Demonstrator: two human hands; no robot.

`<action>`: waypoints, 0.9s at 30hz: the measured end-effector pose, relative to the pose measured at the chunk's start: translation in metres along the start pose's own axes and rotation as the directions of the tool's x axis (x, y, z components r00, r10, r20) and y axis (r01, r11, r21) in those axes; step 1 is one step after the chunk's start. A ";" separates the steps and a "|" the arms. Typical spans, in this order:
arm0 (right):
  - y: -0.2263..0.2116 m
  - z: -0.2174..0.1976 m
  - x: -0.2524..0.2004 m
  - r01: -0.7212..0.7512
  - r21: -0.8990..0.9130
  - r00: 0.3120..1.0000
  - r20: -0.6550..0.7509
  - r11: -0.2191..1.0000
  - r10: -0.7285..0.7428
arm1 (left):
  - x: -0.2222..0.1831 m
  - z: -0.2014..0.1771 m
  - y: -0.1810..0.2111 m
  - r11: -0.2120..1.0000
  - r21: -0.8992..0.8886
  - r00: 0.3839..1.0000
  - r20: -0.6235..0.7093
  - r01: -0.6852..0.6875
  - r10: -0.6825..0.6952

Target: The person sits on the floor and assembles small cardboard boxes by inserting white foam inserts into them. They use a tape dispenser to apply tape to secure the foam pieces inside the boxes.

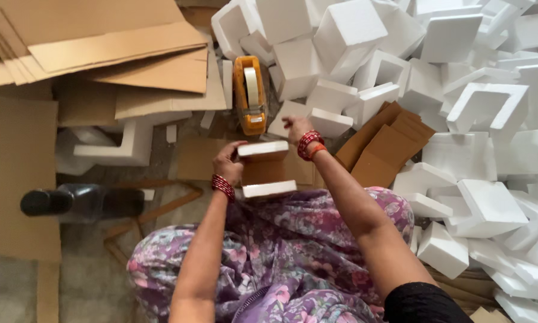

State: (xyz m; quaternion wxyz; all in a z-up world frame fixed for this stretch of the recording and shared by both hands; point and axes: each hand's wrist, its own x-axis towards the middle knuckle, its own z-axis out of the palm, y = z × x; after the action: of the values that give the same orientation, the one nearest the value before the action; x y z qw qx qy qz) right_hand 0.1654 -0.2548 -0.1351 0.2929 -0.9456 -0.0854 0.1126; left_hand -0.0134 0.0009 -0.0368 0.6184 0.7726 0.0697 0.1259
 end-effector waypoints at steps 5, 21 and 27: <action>-0.066 -0.010 0.040 -0.055 0.147 0.998 0.006 0.988 0.055 | 0.006 0.022 -0.001 0.998 -0.011 0.995 0.070 -0.065 0.066; -0.108 -0.005 0.017 -0.214 0.429 0.977 0.102 0.878 0.188 | 0.015 0.020 0.002 0.992 -0.009 0.988 0.092 -0.123 0.123; -0.108 -0.028 -0.100 -0.303 0.645 0.945 0.299 0.701 0.133 | 0.016 0.021 -0.002 0.998 0.021 0.991 0.122 -0.063 0.060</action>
State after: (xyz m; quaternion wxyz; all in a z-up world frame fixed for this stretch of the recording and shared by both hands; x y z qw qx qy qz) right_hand 0.0665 -0.2043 -0.0344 0.5923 -0.7548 0.0421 0.2786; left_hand 0.0084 -0.0145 -0.0411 0.6077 0.7882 0.0097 0.0968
